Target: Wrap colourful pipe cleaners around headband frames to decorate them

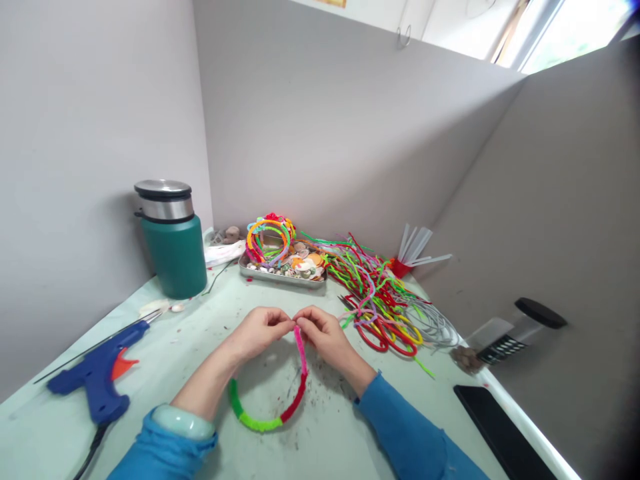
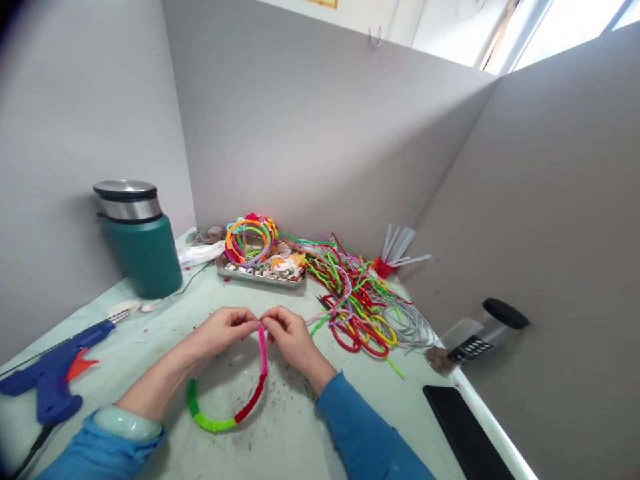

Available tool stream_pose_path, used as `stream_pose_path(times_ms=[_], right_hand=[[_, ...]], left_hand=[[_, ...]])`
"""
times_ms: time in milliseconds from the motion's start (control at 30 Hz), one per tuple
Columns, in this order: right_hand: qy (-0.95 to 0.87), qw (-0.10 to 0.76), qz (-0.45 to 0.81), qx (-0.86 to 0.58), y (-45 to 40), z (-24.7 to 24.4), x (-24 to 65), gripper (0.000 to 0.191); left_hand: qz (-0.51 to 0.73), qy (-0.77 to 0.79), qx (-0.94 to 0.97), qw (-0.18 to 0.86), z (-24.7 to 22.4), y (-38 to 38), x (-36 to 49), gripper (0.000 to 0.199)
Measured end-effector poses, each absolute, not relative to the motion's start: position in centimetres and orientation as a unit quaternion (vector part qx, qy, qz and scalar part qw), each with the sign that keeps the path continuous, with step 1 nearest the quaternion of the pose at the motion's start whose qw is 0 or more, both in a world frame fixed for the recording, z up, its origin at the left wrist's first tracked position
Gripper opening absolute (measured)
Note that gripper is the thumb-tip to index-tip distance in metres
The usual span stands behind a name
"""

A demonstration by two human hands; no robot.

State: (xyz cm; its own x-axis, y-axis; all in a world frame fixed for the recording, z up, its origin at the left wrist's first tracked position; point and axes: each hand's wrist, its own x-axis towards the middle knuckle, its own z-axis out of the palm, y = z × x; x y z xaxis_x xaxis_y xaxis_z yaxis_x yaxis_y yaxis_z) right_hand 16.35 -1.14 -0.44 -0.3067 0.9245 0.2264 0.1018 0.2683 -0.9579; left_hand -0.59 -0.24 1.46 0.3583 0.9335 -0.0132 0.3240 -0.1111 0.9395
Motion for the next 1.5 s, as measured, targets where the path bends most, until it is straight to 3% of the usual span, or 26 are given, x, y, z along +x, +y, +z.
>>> stream_pose_path(times_ms=[200,367,633,767,1133,1500], right_hand=[[-0.657,0.396,0.479,-0.426,-0.8,-0.9,16.4,0.023],[-0.594,0.483,0.449,-0.461,-0.4,-0.7,16.5,0.023],[-0.509,0.513,0.525,-0.450,0.4,-1.0,17.3,0.042],[-0.537,0.425,0.582,-0.438,0.3,-0.8,17.6,0.044],[-0.623,0.254,0.614,-0.412,-0.4,1.0,19.0,0.028],[-0.711,0.283,0.471,-0.439,-0.5,0.7,18.6,0.026]], left_hand=[[0.376,0.503,0.586,0.512,1.2,0.2,-0.7,0.046],[0.411,0.507,0.523,0.548,1.6,0.4,-1.2,0.047],[0.405,0.543,0.534,0.506,1.3,0.9,-1.8,0.036],[0.386,0.540,0.569,0.485,1.5,0.6,-1.8,0.041],[0.364,0.534,0.616,0.451,2.1,0.3,-1.7,0.035],[0.367,0.538,0.618,0.440,2.0,0.4,-1.9,0.030]])
